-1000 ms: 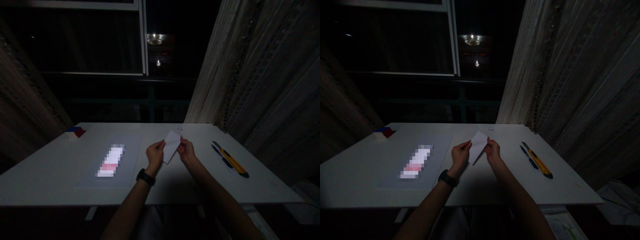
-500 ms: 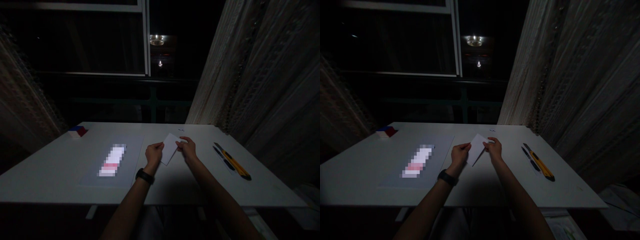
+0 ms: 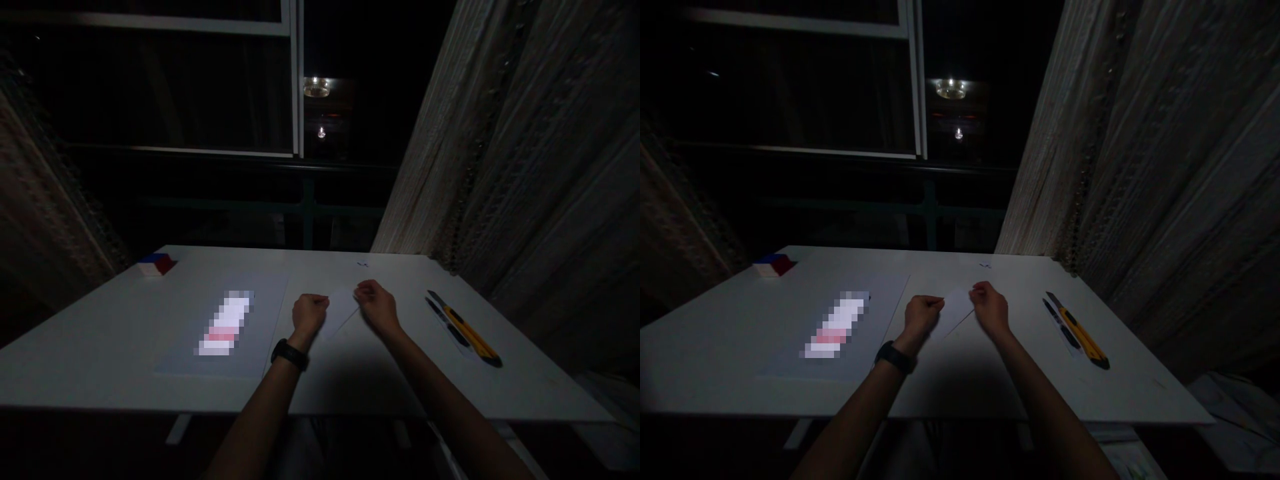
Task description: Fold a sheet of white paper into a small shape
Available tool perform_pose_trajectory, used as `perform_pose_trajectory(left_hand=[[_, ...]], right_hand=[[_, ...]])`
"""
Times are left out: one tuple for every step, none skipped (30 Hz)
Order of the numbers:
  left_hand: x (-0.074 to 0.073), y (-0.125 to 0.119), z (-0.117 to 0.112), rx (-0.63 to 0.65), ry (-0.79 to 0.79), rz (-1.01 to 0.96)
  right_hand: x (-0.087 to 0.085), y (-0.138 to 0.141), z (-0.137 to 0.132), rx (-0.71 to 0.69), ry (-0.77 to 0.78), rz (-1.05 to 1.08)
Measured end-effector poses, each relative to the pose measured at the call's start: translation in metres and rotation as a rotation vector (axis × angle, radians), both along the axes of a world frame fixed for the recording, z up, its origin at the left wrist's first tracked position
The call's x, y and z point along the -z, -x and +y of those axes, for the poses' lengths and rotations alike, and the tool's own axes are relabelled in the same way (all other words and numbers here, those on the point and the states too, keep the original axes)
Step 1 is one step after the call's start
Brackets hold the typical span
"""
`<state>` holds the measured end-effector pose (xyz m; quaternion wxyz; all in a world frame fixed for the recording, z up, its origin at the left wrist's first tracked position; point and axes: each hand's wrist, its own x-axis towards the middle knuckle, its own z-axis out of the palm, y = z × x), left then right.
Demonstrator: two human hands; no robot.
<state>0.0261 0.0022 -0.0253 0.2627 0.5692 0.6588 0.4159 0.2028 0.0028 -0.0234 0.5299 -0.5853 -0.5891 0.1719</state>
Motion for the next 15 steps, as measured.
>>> perform_pose_trajectory(left_hand=[[0.0,0.0,-0.001,0.005,-0.001,0.027],[0.001,0.0,-0.001,0.012,-0.007,0.056],[0.001,0.0,-0.002,0.02,-0.017,0.086],[0.002,0.0,-0.003,0.029,-0.029,0.117],[0.002,0.0,-0.003,0.038,-0.04,0.148],[0.002,-0.001,-0.004,0.048,-0.049,0.179],[0.001,-0.001,-0.004,0.061,-0.053,0.211],[0.0,-0.001,-0.005,0.071,-0.055,0.25],[-0.001,-0.001,-0.007,0.085,-0.063,0.302],[-0.003,-0.002,-0.01,0.105,-0.082,0.367],[-0.005,-0.003,-0.013,0.123,-0.112,0.446],[-0.006,-0.005,-0.017,0.161,-0.171,0.538],[-0.005,-0.007,-0.022,0.211,-0.237,0.617],[-0.003,-0.008,-0.026,0.253,-0.297,0.678],[0.0,-0.01,-0.03,0.311,-0.36,0.731]], right_hand=[[0.001,0.002,-0.006,-0.079,-0.003,-0.139],[0.004,0.005,-0.012,-0.156,-0.007,-0.247],[0.007,0.006,-0.016,-0.216,-0.004,-0.322],[0.011,0.008,-0.02,-0.262,0.01,-0.376],[0.015,0.008,-0.022,-0.283,0.032,-0.419],[0.019,0.008,-0.024,-0.281,0.055,-0.445],[0.023,0.008,-0.024,-0.27,0.075,-0.462],[0.025,0.008,-0.024,-0.252,0.09,-0.474],[0.028,0.007,-0.023,-0.233,0.095,-0.477],[0.029,0.007,-0.022,-0.218,0.095,-0.48],[0.03,0.006,-0.022,-0.207,0.092,-0.485],[0.03,0.006,-0.021,-0.2,0.089,-0.494],[0.03,0.006,-0.021,-0.195,0.087,-0.508],[0.03,0.006,-0.02,-0.191,0.086,-0.525],[0.03,0.007,-0.02,-0.188,0.086,-0.545]])
